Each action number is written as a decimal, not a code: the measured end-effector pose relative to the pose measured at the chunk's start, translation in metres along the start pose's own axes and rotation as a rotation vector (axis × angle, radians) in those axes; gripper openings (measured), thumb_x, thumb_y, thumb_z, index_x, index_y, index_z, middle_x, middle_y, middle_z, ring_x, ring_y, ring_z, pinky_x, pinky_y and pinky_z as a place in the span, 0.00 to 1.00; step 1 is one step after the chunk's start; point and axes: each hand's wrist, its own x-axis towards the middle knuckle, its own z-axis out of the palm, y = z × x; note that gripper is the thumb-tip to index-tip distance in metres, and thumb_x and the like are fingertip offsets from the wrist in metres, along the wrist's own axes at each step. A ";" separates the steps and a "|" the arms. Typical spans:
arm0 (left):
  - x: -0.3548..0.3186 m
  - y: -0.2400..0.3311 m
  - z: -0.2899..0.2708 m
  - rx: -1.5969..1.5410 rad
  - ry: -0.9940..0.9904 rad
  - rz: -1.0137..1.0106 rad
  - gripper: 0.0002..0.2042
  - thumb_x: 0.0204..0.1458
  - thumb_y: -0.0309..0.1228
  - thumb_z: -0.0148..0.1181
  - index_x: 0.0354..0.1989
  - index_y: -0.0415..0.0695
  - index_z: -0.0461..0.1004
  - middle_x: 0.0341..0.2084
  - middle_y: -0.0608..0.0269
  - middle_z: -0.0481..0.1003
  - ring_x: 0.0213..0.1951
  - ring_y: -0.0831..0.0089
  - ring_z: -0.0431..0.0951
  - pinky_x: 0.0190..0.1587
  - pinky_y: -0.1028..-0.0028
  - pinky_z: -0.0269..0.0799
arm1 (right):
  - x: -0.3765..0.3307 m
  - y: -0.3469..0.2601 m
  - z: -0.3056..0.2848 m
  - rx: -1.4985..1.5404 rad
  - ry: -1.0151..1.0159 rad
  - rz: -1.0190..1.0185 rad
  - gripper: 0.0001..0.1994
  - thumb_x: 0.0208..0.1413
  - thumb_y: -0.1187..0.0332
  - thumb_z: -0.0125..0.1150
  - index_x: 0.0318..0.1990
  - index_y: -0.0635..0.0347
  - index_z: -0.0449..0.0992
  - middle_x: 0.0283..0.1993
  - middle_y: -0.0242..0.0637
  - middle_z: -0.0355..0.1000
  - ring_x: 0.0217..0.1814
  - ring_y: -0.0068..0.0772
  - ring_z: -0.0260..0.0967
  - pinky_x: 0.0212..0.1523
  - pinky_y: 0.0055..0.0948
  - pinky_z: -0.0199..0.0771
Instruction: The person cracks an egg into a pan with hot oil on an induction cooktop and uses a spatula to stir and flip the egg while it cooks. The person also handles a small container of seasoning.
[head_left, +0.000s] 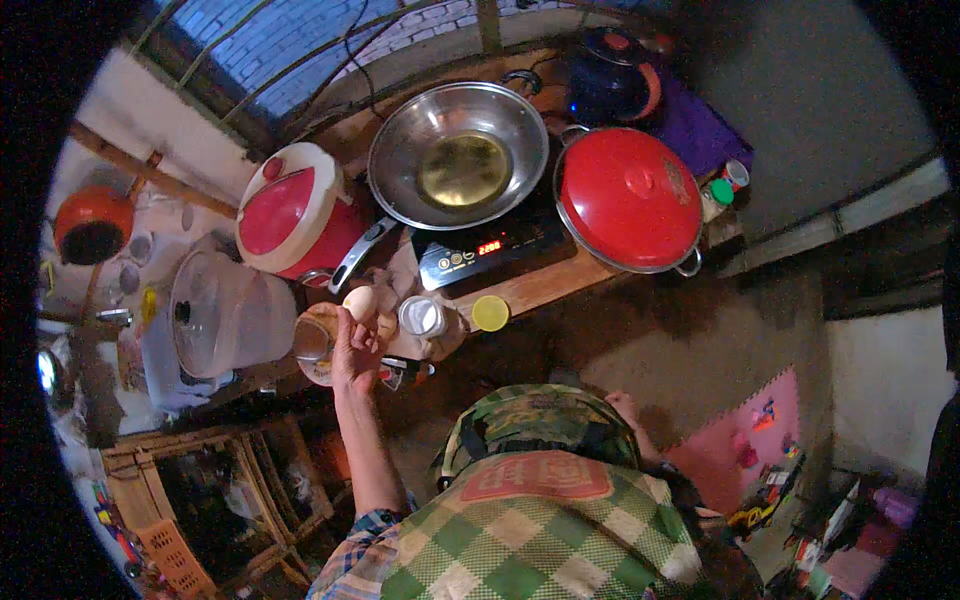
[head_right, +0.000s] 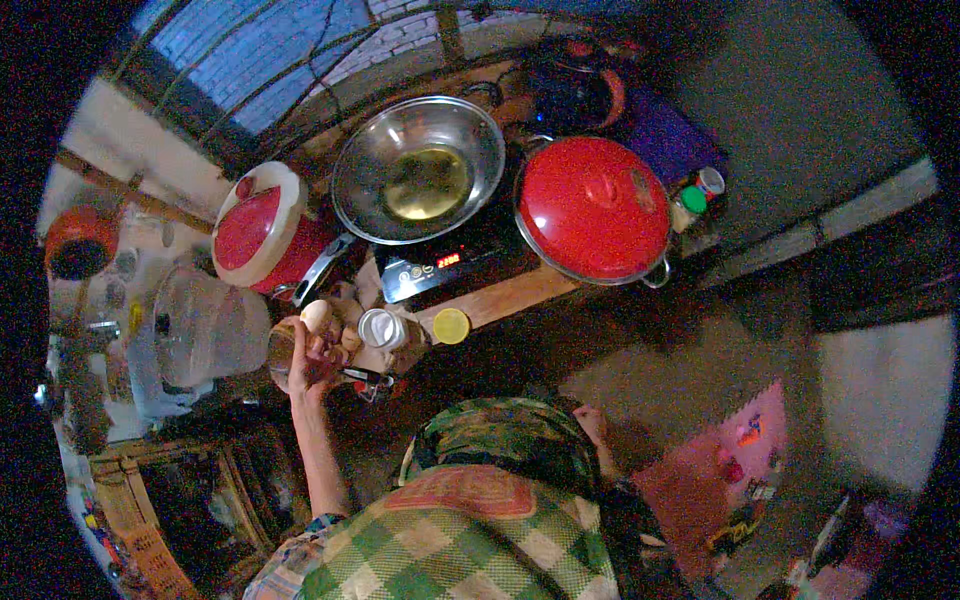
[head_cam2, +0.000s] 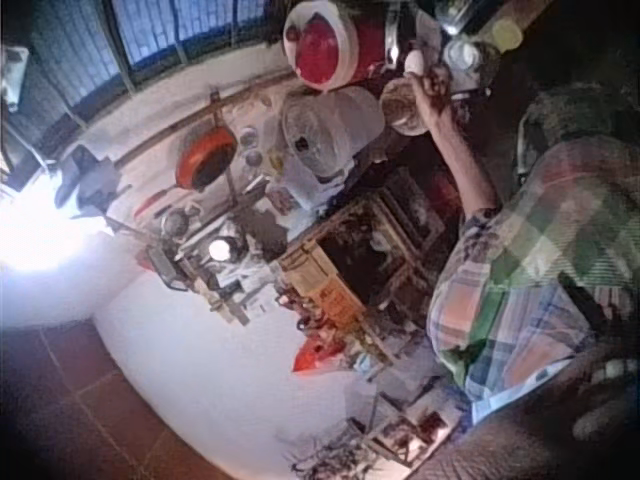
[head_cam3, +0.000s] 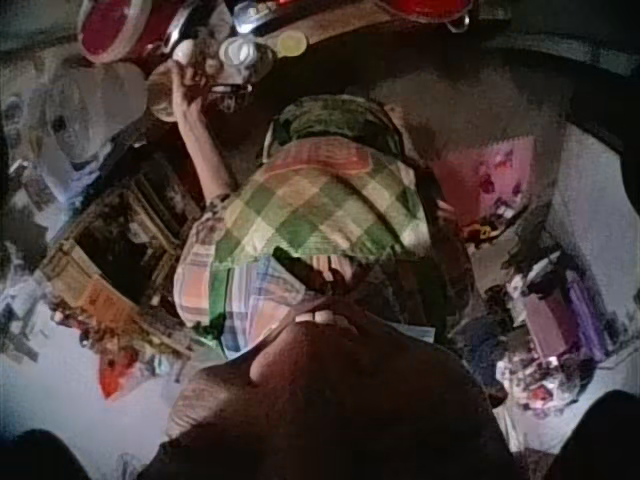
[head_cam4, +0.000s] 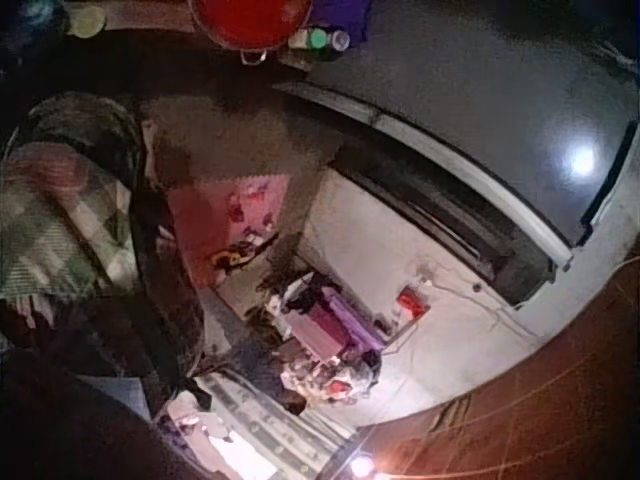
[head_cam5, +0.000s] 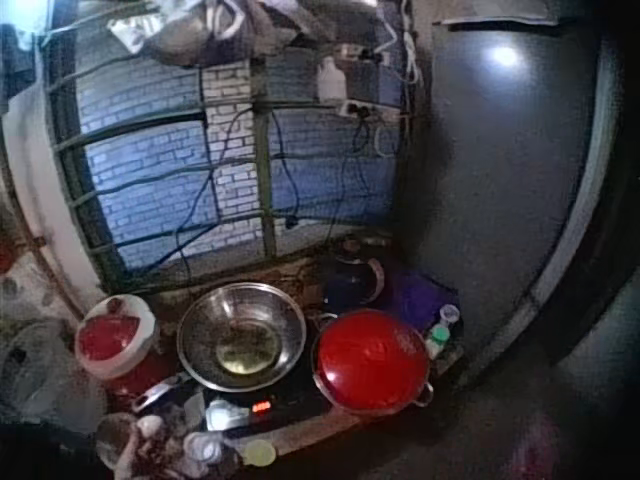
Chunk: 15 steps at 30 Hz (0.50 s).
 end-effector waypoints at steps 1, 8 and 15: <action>-0.002 -0.005 0.015 -0.020 0.126 0.037 0.23 0.45 0.53 0.59 0.44 0.50 0.70 0.32 0.69 0.73 0.29 0.78 0.69 0.29 0.80 0.64 | 0.006 -0.005 0.003 -0.112 0.019 0.093 0.10 0.53 0.63 0.56 0.37 0.58 0.77 0.33 0.38 0.74 0.36 0.37 0.71 0.40 0.35 0.71; -0.005 0.002 0.006 0.004 0.068 0.043 0.24 0.44 0.52 0.61 0.44 0.48 0.71 0.32 0.72 0.73 0.35 0.81 0.68 0.35 0.79 0.61 | 0.008 0.012 -0.037 -0.124 -0.014 -0.085 0.09 0.53 0.67 0.55 0.34 0.63 0.77 0.32 0.40 0.74 0.36 0.39 0.71 0.43 0.36 0.70; -0.022 -0.001 0.006 -0.006 0.114 0.096 0.24 0.43 0.53 0.63 0.43 0.49 0.71 0.33 0.73 0.73 0.36 0.82 0.68 0.38 0.78 0.59 | 0.030 -0.014 -0.012 -0.635 0.034 0.397 0.08 0.52 0.70 0.54 0.33 0.67 0.75 0.36 0.44 0.73 0.46 0.44 0.67 0.54 0.42 0.63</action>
